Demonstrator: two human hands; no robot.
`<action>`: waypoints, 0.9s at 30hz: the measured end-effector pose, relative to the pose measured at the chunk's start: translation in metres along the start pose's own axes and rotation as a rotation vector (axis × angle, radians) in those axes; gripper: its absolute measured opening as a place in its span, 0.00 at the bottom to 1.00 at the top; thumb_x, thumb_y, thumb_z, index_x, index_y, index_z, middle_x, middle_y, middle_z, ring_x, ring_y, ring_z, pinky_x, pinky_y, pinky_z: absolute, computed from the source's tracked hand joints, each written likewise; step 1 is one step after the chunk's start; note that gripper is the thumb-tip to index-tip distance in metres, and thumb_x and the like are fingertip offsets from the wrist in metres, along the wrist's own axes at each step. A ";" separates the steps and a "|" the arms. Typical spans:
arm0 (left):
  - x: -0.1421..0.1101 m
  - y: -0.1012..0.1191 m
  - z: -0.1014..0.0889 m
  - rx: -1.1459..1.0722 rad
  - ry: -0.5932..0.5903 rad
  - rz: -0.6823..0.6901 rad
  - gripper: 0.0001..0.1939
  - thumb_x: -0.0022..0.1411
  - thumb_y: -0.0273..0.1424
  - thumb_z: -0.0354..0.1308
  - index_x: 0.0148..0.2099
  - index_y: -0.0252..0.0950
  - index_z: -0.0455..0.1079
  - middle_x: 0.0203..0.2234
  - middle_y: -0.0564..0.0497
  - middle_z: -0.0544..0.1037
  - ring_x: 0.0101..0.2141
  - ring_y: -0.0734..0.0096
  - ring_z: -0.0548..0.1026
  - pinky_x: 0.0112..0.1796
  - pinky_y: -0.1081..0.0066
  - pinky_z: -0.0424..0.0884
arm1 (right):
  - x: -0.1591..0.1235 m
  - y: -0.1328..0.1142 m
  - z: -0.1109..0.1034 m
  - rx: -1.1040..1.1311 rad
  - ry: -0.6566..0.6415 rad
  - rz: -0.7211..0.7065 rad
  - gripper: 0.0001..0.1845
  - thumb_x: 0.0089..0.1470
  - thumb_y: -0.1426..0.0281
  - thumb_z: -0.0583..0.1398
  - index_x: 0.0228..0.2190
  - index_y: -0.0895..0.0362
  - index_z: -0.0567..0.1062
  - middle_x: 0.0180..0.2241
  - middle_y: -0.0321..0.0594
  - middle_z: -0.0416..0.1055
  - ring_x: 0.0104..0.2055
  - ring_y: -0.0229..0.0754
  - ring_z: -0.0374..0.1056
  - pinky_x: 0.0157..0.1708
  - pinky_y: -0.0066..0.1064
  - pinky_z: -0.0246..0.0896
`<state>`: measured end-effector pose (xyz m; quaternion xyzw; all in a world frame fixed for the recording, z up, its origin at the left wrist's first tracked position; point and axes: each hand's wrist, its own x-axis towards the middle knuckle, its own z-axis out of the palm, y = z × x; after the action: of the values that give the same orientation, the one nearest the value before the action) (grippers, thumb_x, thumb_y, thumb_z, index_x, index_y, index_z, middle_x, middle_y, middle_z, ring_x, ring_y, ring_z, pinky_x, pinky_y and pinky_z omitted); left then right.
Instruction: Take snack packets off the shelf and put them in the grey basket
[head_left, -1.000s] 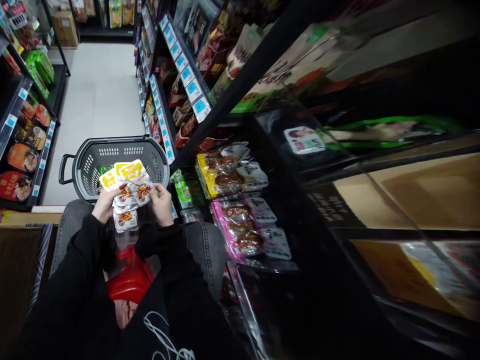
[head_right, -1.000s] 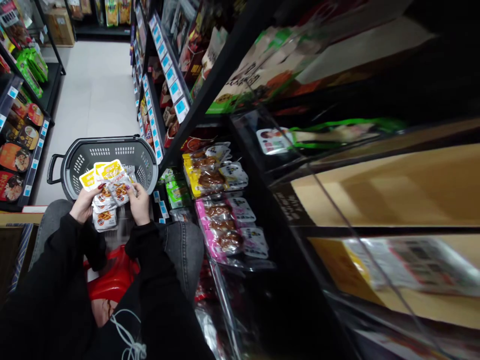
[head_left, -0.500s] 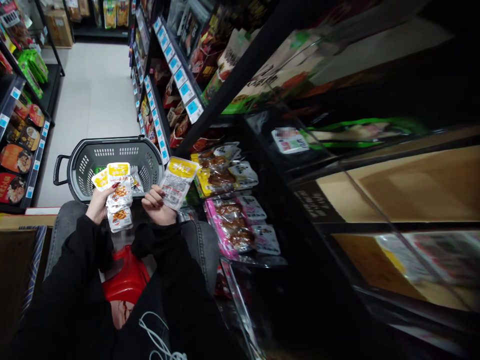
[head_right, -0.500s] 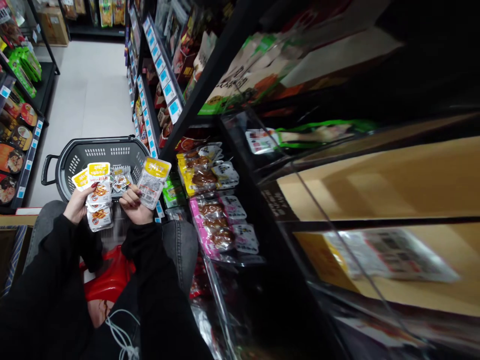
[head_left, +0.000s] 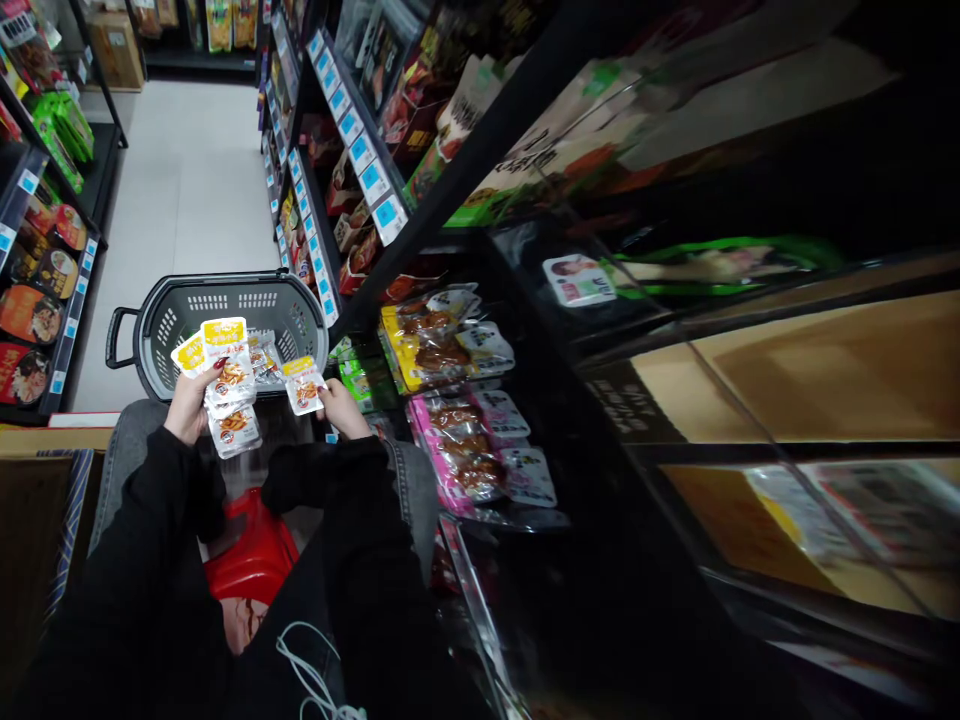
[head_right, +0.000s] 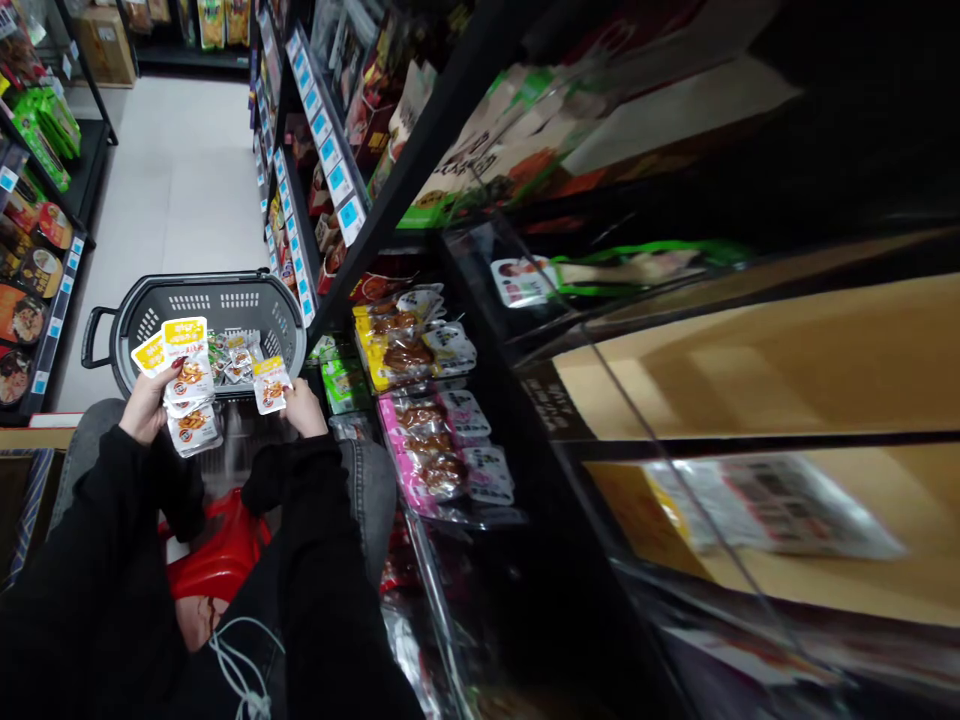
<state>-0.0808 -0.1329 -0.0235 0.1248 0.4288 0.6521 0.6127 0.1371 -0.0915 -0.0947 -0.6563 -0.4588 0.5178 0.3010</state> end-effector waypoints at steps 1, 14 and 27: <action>0.000 0.000 0.000 -0.002 -0.001 0.001 0.29 0.46 0.19 0.66 0.52 0.33 0.69 0.44 0.42 0.79 0.46 0.54 0.76 0.49 0.59 0.72 | 0.005 0.002 0.003 -0.014 0.003 0.008 0.10 0.52 0.68 0.56 0.22 0.54 0.62 0.12 0.27 0.58 0.14 0.33 0.55 0.20 0.27 0.49; 0.000 -0.012 -0.001 0.091 -0.011 -0.010 0.29 0.38 0.22 0.71 0.47 0.31 0.73 0.41 0.41 0.80 0.45 0.51 0.76 0.49 0.56 0.71 | -0.014 -0.037 0.037 0.113 -0.166 -0.349 0.17 0.47 0.55 0.60 0.31 0.56 0.69 0.29 0.37 0.70 0.31 0.39 0.65 0.30 0.29 0.62; 0.002 -0.013 -0.002 0.086 -0.043 -0.083 0.28 0.45 0.31 0.71 0.49 0.33 0.71 0.43 0.42 0.79 0.47 0.52 0.75 0.50 0.57 0.70 | -0.031 -0.044 0.033 0.382 -0.071 -0.406 0.18 0.46 0.53 0.61 0.27 0.55 0.69 0.24 0.34 0.69 0.29 0.39 0.65 0.31 0.30 0.61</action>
<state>-0.0736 -0.1333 -0.0353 0.1469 0.4481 0.6041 0.6424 0.0912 -0.1052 -0.0534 -0.4640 -0.4852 0.5466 0.5005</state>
